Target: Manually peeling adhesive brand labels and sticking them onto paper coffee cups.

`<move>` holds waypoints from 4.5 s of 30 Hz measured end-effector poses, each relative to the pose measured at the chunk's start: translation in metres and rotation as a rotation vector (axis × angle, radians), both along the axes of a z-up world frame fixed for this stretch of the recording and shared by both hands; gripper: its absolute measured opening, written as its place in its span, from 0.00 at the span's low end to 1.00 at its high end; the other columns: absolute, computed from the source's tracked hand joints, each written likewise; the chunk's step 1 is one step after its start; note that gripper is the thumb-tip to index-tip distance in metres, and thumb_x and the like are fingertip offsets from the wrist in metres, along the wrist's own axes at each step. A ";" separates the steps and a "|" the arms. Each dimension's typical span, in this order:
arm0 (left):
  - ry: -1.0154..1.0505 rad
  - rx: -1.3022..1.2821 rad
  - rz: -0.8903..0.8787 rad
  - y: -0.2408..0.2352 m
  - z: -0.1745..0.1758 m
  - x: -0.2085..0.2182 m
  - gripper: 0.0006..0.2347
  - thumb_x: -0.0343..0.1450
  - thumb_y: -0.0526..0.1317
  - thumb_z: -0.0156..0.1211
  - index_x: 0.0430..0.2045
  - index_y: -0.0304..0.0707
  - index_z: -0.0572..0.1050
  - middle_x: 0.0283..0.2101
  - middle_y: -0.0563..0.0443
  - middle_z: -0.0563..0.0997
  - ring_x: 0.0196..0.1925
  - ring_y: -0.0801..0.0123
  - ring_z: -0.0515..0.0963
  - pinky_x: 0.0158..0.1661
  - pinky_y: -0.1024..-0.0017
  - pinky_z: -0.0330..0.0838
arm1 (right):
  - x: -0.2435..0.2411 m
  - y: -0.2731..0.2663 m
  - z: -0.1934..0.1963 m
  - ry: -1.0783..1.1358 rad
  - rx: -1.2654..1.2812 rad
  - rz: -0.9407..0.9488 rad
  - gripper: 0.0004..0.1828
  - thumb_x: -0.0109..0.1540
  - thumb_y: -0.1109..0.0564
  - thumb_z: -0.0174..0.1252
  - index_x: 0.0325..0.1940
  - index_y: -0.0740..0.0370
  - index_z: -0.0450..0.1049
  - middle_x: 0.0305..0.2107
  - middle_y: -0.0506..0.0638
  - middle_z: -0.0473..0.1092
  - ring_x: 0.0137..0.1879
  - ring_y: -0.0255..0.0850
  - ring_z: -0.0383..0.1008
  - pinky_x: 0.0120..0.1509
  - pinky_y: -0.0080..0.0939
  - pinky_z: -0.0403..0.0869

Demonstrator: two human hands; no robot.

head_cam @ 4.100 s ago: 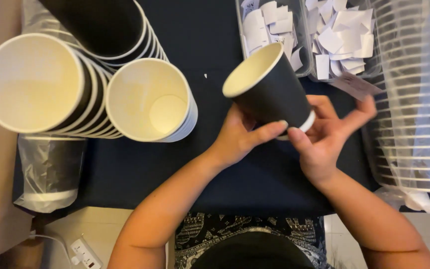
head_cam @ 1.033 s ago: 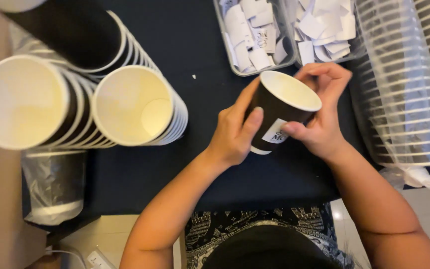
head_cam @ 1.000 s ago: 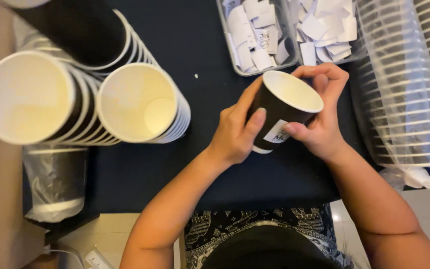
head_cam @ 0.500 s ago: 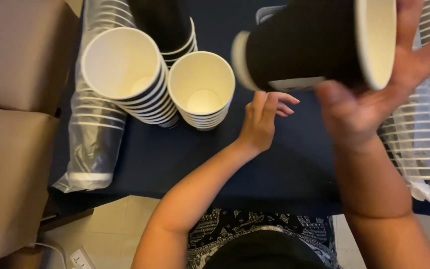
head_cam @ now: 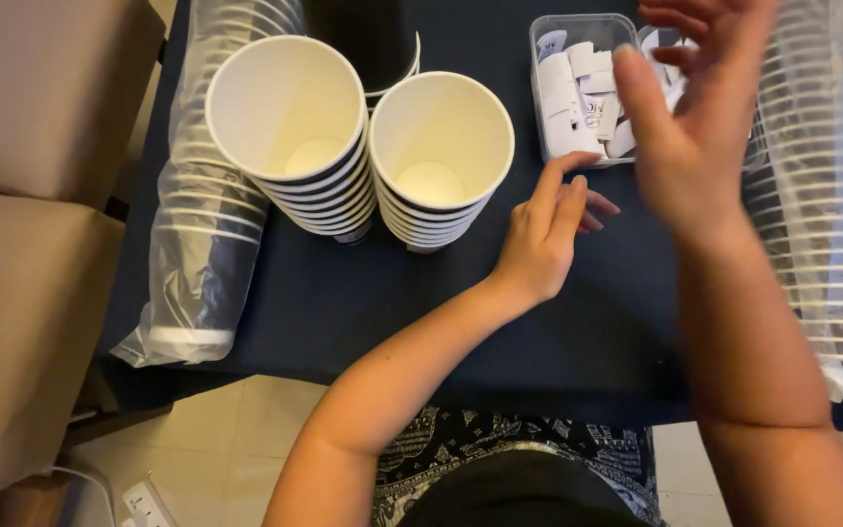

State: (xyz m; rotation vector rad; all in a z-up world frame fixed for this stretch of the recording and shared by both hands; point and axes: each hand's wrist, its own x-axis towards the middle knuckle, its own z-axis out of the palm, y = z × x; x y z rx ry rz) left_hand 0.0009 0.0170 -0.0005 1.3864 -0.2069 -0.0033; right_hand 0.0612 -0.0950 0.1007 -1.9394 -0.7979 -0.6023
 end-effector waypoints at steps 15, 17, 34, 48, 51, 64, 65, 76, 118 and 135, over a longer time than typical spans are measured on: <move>-0.062 0.133 0.178 -0.004 -0.011 0.010 0.12 0.79 0.43 0.40 0.43 0.46 0.75 0.26 0.55 0.82 0.27 0.73 0.75 0.38 0.73 0.72 | 0.101 -0.102 -0.142 -0.026 -0.731 -0.411 0.07 0.62 0.55 0.73 0.44 0.46 0.85 0.46 0.43 0.78 0.56 0.56 0.62 0.52 0.55 0.53; -0.066 0.131 0.176 -0.004 -0.011 0.011 0.12 0.79 0.43 0.40 0.43 0.45 0.75 0.27 0.54 0.82 0.27 0.73 0.75 0.37 0.73 0.72 | 0.117 -0.099 -0.151 0.014 -0.841 -0.443 0.13 0.59 0.53 0.71 0.48 0.46 0.84 0.49 0.46 0.76 0.55 0.60 0.60 0.50 0.57 0.53; -0.029 0.114 0.175 -0.005 -0.010 0.017 0.12 0.79 0.42 0.42 0.43 0.43 0.76 0.30 0.52 0.83 0.31 0.75 0.76 0.40 0.76 0.72 | 0.105 -0.105 -0.105 0.361 -0.536 -0.463 0.01 0.64 0.49 0.70 0.40 0.42 0.86 0.35 0.41 0.80 0.57 0.48 0.71 0.57 0.55 0.51; -0.128 -0.041 0.321 -0.017 -0.032 0.024 0.07 0.70 0.32 0.71 0.40 0.35 0.84 0.46 0.39 0.85 0.48 0.63 0.86 0.47 0.76 0.82 | -0.020 -0.056 -0.069 0.721 0.157 -0.075 0.12 0.59 0.64 0.73 0.46 0.63 0.82 0.29 0.48 0.76 0.38 0.29 0.73 0.44 0.31 0.75; -0.037 -0.080 0.269 -0.017 -0.015 0.018 0.07 0.66 0.30 0.73 0.35 0.34 0.84 0.40 0.45 0.85 0.44 0.66 0.86 0.46 0.76 0.83 | -0.031 -0.070 -0.070 0.779 0.219 -0.067 0.05 0.63 0.66 0.69 0.43 0.67 0.82 0.30 0.54 0.77 0.40 0.32 0.72 0.44 0.32 0.75; -0.167 0.079 0.122 -0.011 -0.007 0.011 0.07 0.76 0.29 0.59 0.40 0.41 0.84 0.46 0.43 0.84 0.52 0.61 0.84 0.51 0.67 0.81 | -0.047 -0.076 -0.088 0.836 0.318 -0.118 0.07 0.60 0.70 0.70 0.42 0.74 0.80 0.29 0.58 0.76 0.39 0.38 0.80 0.44 0.31 0.80; -0.122 0.026 0.110 -0.011 -0.008 0.010 0.06 0.73 0.30 0.65 0.40 0.39 0.84 0.46 0.44 0.83 0.52 0.63 0.84 0.51 0.69 0.82 | -0.048 -0.076 -0.089 0.844 0.326 -0.112 0.07 0.60 0.70 0.70 0.41 0.73 0.80 0.29 0.58 0.77 0.39 0.37 0.80 0.45 0.31 0.80; 0.026 -0.060 0.000 0.001 0.014 0.009 0.06 0.70 0.33 0.69 0.38 0.39 0.82 0.46 0.47 0.83 0.50 0.72 0.83 0.51 0.81 0.81 | -0.058 -0.079 -0.063 0.805 0.203 0.028 0.08 0.69 0.64 0.56 0.43 0.73 0.78 0.34 0.59 0.78 0.43 0.42 0.80 0.55 0.36 0.80; 0.014 0.101 -0.237 -0.003 0.021 0.010 0.08 0.71 0.43 0.64 0.29 0.45 0.70 0.57 0.39 0.78 0.63 0.67 0.78 0.63 0.72 0.73 | -0.056 -0.083 -0.056 0.402 -0.067 0.104 0.10 0.68 0.65 0.54 0.33 0.71 0.72 0.28 0.57 0.72 0.33 0.44 0.71 0.43 0.40 0.68; -0.197 0.253 -0.245 0.000 0.018 0.014 0.10 0.79 0.45 0.46 0.32 0.43 0.72 0.60 0.44 0.75 0.62 0.62 0.75 0.69 0.61 0.67 | -0.053 -0.084 -0.053 0.406 -0.124 0.160 0.08 0.69 0.64 0.54 0.35 0.68 0.74 0.27 0.53 0.72 0.33 0.42 0.69 0.43 0.38 0.67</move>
